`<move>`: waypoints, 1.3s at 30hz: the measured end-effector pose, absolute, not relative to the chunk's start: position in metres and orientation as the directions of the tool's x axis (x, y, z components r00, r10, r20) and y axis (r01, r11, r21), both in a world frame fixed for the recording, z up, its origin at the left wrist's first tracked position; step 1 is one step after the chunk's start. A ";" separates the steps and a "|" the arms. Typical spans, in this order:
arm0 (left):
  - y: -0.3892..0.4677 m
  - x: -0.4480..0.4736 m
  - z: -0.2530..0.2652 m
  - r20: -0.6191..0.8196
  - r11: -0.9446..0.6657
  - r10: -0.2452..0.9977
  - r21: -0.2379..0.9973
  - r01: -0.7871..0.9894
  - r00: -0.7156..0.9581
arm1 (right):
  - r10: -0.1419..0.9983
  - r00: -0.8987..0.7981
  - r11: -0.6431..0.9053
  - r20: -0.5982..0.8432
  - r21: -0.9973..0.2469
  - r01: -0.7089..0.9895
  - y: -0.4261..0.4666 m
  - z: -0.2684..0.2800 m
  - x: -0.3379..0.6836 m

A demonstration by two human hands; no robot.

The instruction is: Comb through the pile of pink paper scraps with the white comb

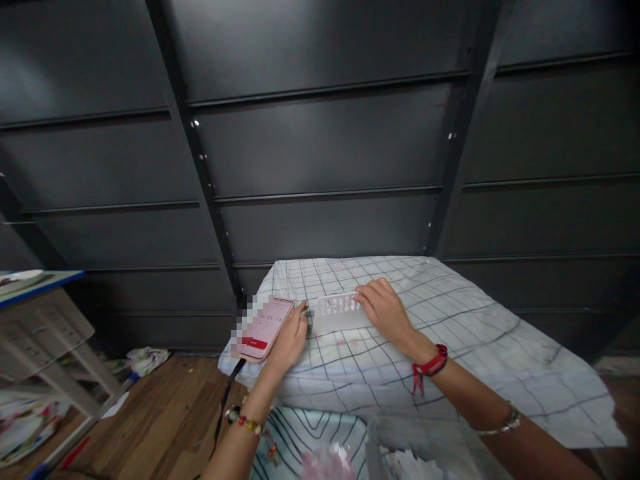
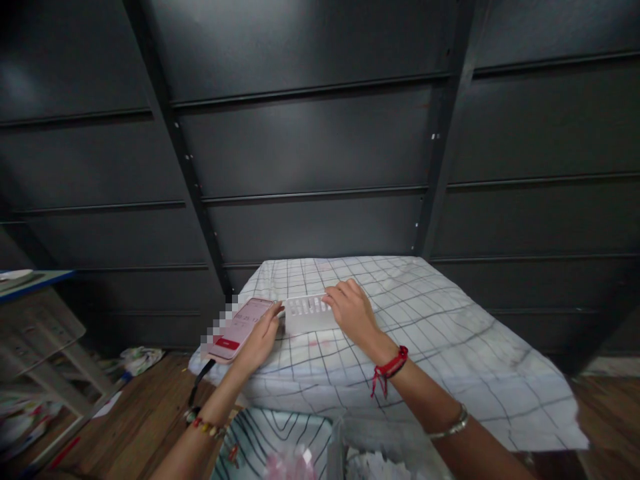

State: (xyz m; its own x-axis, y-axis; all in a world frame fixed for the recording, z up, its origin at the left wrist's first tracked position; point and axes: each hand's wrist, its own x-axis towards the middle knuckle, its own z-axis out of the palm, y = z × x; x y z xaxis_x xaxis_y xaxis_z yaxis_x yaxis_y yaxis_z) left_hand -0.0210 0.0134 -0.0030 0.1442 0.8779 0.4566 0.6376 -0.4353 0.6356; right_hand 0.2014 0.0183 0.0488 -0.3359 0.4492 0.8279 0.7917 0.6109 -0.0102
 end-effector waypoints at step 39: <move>0.010 -0.016 0.000 0.384 -0.424 0.891 0.507 0.751 0.244 | 0.377 -0.290 0.370 0.880 0.144 0.918 -0.021 0.036 0.276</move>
State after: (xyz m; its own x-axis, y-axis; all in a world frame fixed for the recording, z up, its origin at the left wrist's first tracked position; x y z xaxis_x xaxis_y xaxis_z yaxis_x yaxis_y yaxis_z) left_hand -0.0157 0.0103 -0.0005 0.2438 0.8907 0.3838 0.7506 -0.4239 0.5068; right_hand 0.2759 -0.0211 0.0361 -0.2898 0.3770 0.8797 0.9178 0.3701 0.1437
